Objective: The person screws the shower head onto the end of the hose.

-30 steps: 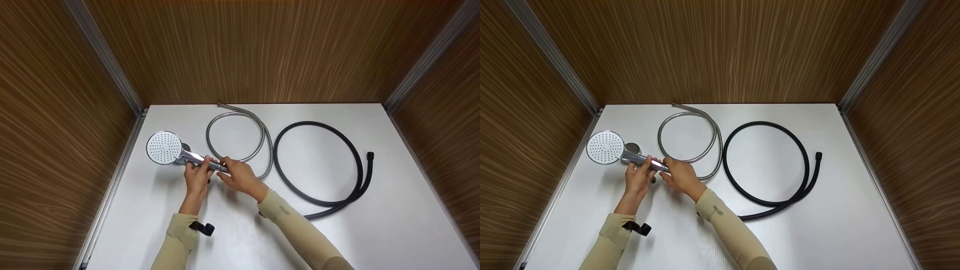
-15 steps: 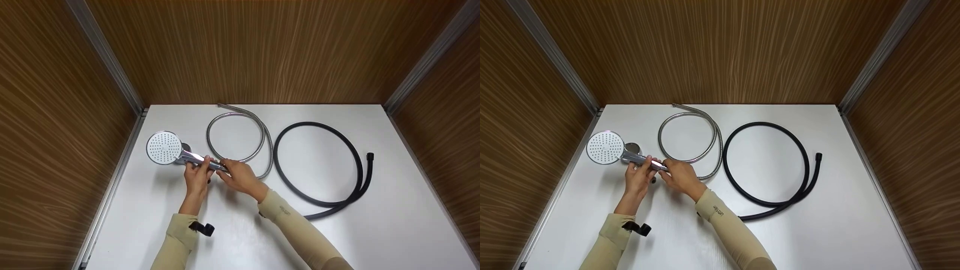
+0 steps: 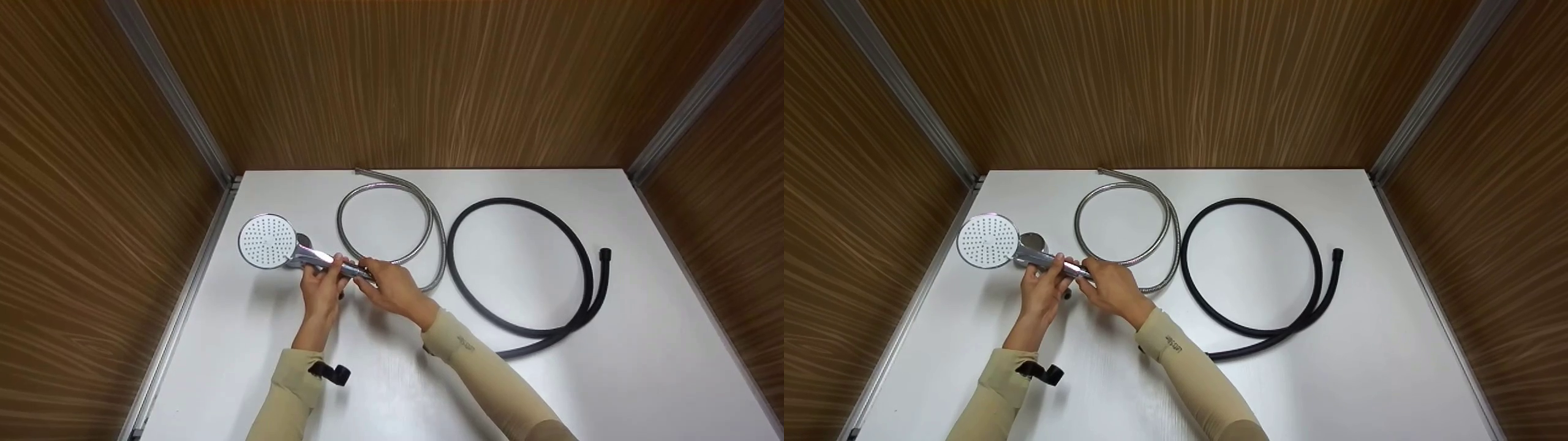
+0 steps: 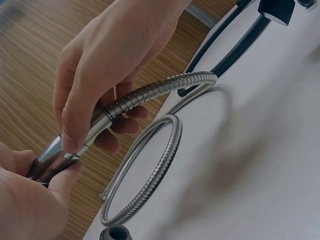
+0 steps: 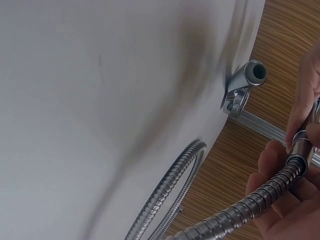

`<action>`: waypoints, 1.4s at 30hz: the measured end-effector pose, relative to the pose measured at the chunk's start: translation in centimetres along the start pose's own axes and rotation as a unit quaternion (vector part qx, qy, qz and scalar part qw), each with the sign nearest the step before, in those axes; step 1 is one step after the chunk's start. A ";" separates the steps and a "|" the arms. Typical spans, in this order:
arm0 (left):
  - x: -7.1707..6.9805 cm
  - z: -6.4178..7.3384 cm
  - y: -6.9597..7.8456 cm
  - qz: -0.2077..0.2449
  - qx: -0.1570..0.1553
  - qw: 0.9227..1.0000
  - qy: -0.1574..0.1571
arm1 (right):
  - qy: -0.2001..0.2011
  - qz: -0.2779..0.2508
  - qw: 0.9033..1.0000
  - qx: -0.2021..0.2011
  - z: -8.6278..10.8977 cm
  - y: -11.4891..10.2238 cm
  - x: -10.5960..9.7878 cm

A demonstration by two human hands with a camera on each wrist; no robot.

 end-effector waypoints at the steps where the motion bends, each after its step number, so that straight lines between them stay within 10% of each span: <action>1: 0.0 0.0 0.0 0.002 0.003 1.000 -0.002 | 0.000 0.001 1.000 -0.003 0.0 0.0 0.0; 42: 0.2 0.0 0.1 -0.006 -0.002 1.000 -0.004 | -0.001 0.012 1.000 0.005 0.2 0.1 0.1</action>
Point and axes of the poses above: each hand's wrist, its own z-axis away from the middle knuckle, its own x-axis out of the palm, y = z × x, the point moved 10 cm from there along -z, towards the middle knuckle, and after that the axes turned 2 degrees about -x, right-handed, at the moved point
